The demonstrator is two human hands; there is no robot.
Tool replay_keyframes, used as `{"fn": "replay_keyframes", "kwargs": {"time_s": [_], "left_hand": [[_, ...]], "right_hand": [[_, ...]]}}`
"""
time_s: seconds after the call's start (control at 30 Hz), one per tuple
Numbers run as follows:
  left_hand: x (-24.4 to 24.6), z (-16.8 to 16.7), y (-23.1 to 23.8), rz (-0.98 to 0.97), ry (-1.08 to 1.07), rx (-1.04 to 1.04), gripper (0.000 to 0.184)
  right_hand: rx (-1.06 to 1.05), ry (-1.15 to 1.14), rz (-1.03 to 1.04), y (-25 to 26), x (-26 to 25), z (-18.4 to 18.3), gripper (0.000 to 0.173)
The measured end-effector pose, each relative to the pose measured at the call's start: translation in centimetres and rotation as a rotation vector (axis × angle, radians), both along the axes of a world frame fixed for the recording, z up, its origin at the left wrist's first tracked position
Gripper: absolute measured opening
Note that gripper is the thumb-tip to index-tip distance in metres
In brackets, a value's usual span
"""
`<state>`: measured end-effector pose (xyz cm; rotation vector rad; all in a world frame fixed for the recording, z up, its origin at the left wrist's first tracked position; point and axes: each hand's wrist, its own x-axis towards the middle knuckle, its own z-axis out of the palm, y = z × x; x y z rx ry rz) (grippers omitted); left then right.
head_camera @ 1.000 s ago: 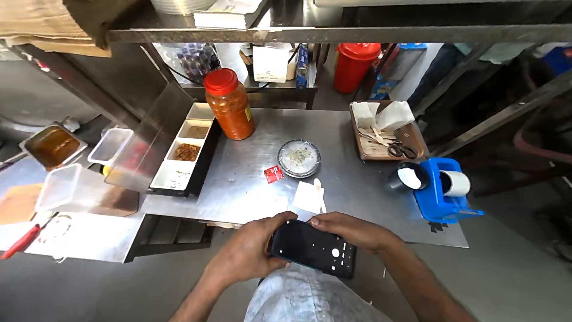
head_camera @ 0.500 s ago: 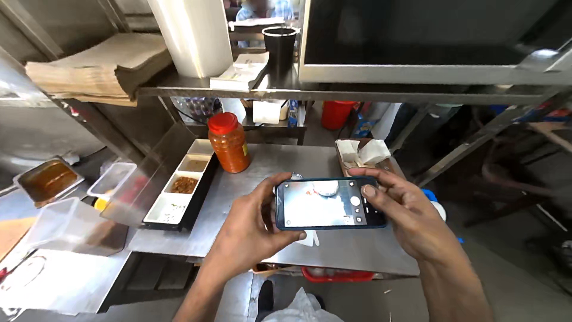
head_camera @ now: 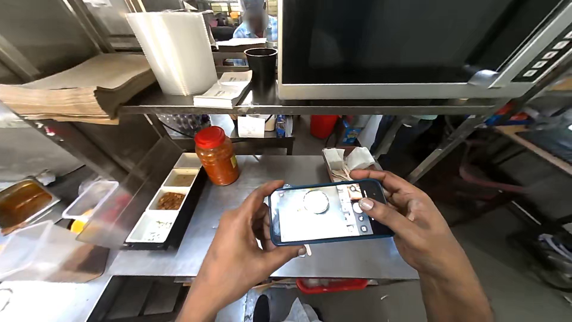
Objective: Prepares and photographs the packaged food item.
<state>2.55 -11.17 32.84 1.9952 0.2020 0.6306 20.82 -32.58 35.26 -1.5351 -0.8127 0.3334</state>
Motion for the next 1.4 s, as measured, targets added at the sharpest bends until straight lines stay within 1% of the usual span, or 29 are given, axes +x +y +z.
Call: {"fn": "replay_keyframes", "kwargs": {"time_s": [0.17, 0.57, 1.23, 1.33, 1.4], "left_hand": [[0.1, -0.4, -0.1, 0.006, 0.016, -0.002, 0.092], [0.2, -0.9, 0.0, 0.011, 0.028, -0.020, 0.089], [0.2, -0.9, 0.5, 0.027, 0.048, -0.019, 0.091], [0.2, -0.9, 0.7, 0.001, 0.032, -0.015, 0.088], [0.4, -0.8, 1.3, -0.041, 0.048, 0.039, 0.087]], "right_hand": [[0.004, 0.014, -0.045, 0.3, -0.1, -0.4, 0.044], [0.001, 0.030, -0.030, 0.6, 0.2, -0.9, 0.044], [0.017, 0.025, -0.037, 1.2, 0.2, -1.0, 0.044], [0.008, 0.016, -0.041, 1.2, 0.2, -1.0, 0.043], [0.015, 0.079, -0.011, 1.0, 0.5, -1.6, 0.038]]}}
